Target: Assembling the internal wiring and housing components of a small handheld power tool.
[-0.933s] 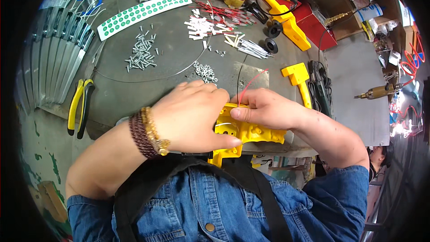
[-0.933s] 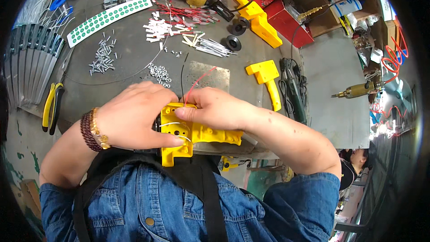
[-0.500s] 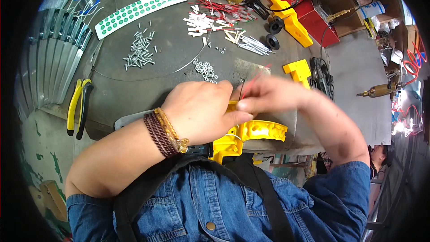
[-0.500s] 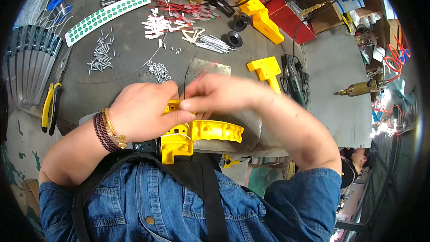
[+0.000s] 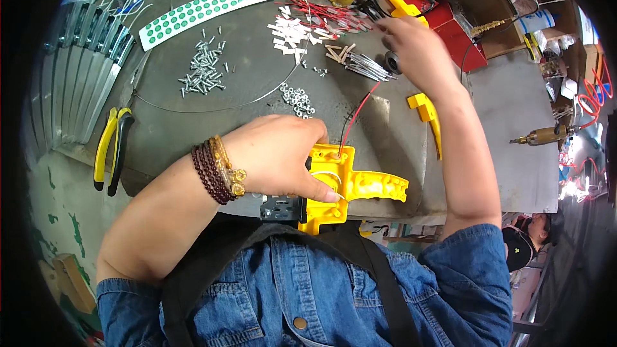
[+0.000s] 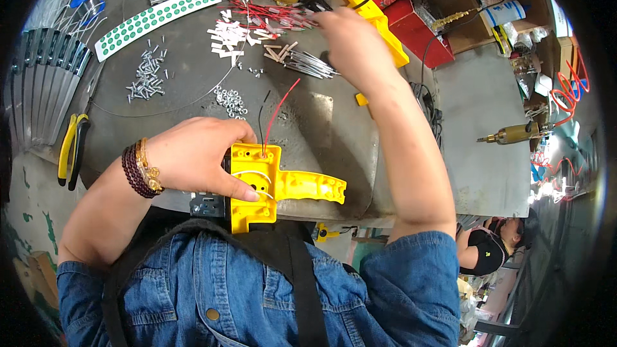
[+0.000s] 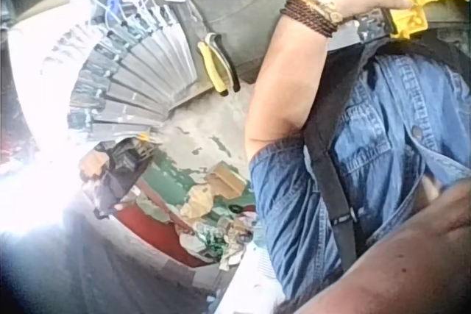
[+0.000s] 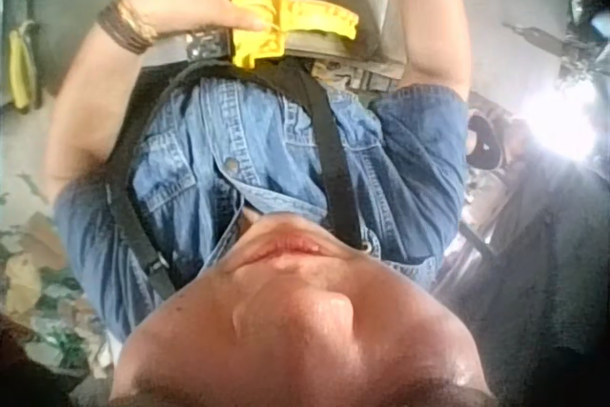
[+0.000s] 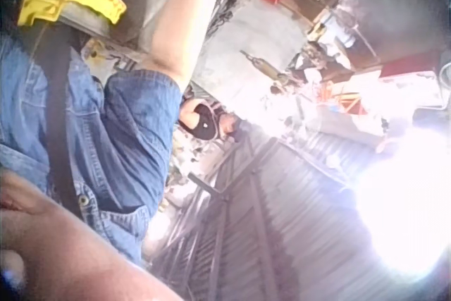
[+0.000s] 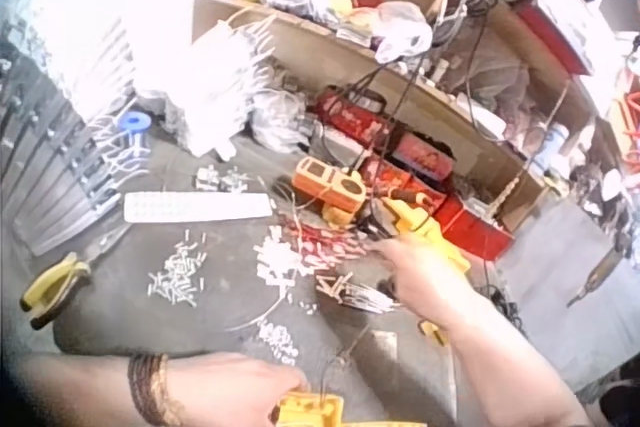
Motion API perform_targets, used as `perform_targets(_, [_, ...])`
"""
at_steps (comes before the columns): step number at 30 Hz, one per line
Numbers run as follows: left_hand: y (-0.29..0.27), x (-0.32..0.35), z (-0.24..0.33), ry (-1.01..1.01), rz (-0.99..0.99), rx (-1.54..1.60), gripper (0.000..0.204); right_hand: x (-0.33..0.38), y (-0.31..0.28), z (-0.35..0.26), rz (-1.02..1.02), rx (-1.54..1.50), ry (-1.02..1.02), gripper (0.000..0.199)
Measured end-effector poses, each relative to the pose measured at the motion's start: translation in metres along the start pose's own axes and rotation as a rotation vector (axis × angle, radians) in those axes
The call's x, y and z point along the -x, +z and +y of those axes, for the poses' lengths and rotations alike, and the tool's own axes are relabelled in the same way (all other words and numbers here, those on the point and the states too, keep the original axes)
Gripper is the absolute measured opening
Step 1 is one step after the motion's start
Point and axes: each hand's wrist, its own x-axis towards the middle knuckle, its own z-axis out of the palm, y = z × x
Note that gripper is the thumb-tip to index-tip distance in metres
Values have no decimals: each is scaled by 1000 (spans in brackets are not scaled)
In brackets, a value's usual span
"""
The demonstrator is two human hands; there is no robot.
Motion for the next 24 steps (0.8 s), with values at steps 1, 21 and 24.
perform_targets(1, [0, 0, -1, -21, -9, 3, 69, 12, -16, -14, 142, -202, 42, 23])
perform_targets(21, [4, -2, -3, -26, 15, -39, 63, 96, -12, -117, 69, -52, -528, 21])
perform_targets(24, [8, -2, -6, 88, 99, -23, 58, 93, -6, -114, 55, -119, -497, 19])
